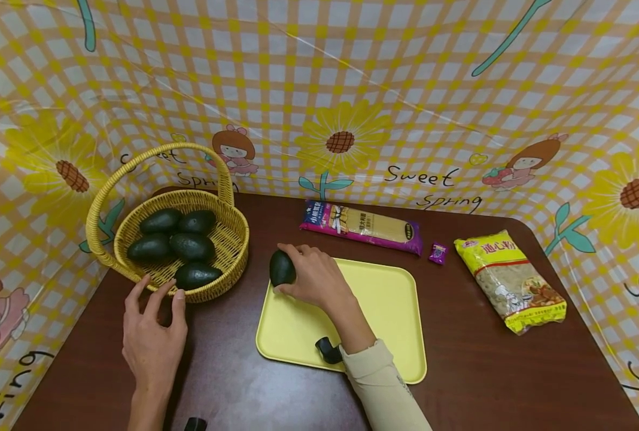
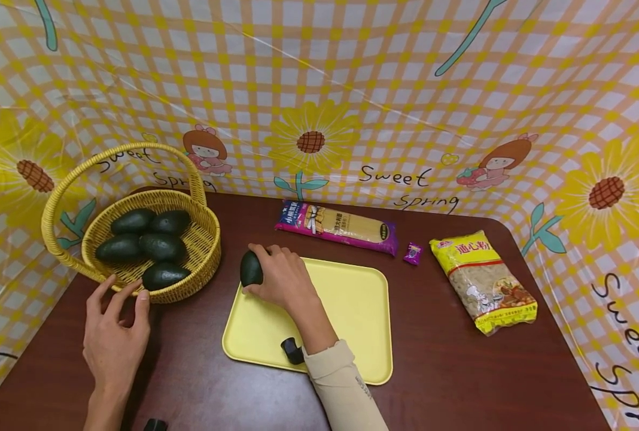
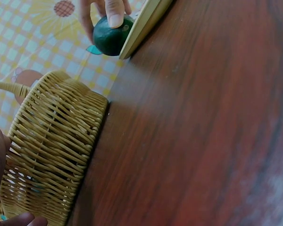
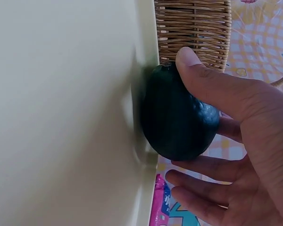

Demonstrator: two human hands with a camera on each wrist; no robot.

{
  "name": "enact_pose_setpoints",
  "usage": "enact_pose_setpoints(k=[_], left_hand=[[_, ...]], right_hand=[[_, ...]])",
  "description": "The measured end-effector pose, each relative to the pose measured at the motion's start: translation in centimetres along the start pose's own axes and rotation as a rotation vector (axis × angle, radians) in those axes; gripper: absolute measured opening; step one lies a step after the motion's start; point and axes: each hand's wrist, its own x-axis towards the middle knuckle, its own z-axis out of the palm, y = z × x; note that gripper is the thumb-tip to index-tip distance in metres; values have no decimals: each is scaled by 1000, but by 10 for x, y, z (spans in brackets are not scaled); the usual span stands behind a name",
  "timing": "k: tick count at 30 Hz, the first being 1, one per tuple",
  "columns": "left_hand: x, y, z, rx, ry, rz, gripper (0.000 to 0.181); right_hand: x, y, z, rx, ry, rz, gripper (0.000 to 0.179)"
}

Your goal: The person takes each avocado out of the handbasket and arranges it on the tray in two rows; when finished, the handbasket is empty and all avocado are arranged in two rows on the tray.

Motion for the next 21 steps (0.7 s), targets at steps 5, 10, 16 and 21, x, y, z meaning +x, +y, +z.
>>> enact_pose_setpoints(k=[5,10,16,21], left_hand=[[0,1,0,0,-5,-6,31],[0,0,0,-9,-4,-7,31],[0,1,0,-15,-3,-7,31],[0,1,0,-17,-3,-7,31]], right_hand=[[-1,0,0,-3,-3,-7,94],[0,0,0,-12,-7,-16,95],[-1,-1,-1,-20,-4,-13,95],[-1,-1,-1,-32,-7,-13,95]])
